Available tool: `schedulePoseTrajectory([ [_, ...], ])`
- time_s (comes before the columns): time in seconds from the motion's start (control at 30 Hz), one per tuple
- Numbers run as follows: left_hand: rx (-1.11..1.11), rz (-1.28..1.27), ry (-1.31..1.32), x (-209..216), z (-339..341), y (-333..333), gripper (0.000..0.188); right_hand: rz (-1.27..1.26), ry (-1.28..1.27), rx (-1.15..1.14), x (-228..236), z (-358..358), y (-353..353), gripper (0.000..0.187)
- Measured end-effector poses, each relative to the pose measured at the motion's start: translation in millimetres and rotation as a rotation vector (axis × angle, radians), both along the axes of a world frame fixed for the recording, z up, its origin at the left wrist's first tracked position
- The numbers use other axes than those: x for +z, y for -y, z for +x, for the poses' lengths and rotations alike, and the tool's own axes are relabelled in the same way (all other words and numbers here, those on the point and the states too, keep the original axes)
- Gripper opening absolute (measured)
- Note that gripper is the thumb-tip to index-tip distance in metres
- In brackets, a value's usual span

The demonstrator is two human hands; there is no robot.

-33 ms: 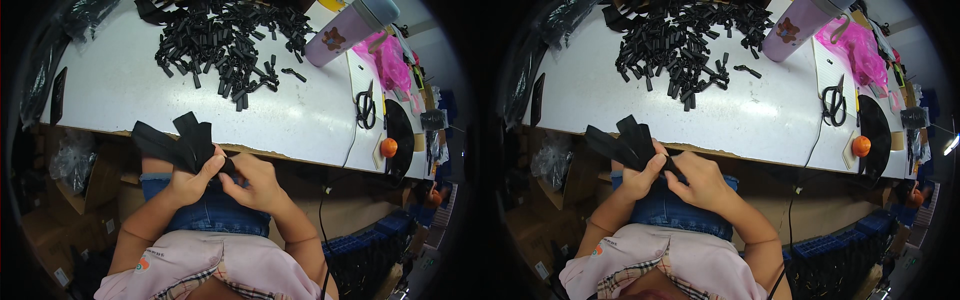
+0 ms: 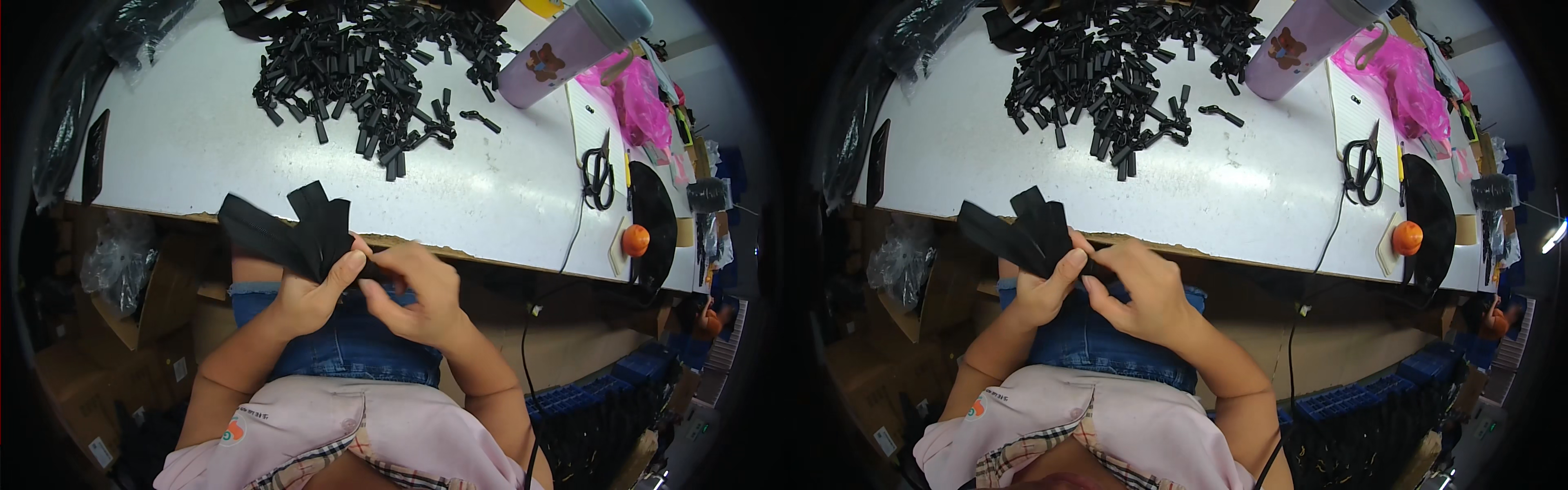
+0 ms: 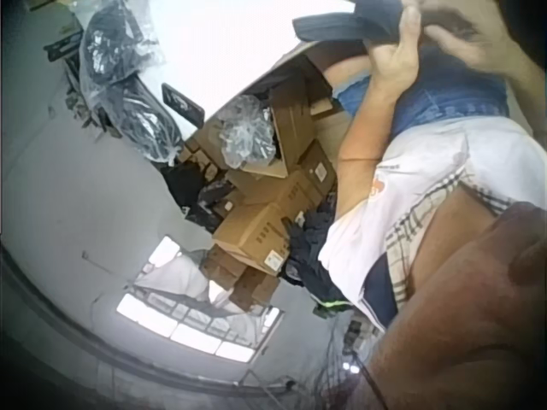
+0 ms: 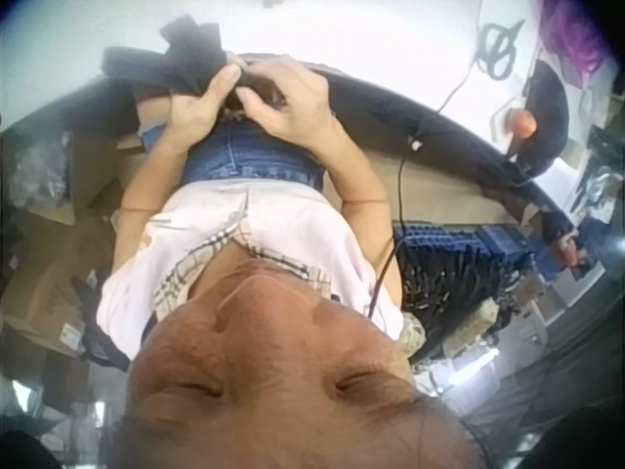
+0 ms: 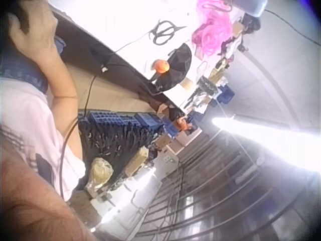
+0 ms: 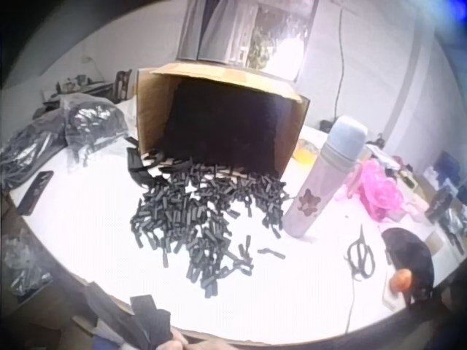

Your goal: Attaching black plastic clips to fabric straps at a workbench.

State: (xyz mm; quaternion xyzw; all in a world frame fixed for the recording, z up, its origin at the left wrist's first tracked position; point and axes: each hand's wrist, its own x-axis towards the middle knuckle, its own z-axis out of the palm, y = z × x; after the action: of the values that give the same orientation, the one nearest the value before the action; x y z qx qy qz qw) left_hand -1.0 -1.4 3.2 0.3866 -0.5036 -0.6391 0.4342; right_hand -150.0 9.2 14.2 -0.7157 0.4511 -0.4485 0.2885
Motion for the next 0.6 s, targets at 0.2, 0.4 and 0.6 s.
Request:
schedulePoseTrajectory([
  [0.2,-0.144,0.006,-0.007,5,-3,-3,0.021,-0.079,0.095,0.004,4,1,10,0.02],
  [0.4,-0.125,-0.111,-0.08,-4,0,0,0.019,0.276,0.425,0.169,-2,-7,2,0.008],
  [0.6,-0.012,-0.102,-0.051,0,0,-5,0.013,0.375,0.596,0.123,-2,-1,2,0.005],
])
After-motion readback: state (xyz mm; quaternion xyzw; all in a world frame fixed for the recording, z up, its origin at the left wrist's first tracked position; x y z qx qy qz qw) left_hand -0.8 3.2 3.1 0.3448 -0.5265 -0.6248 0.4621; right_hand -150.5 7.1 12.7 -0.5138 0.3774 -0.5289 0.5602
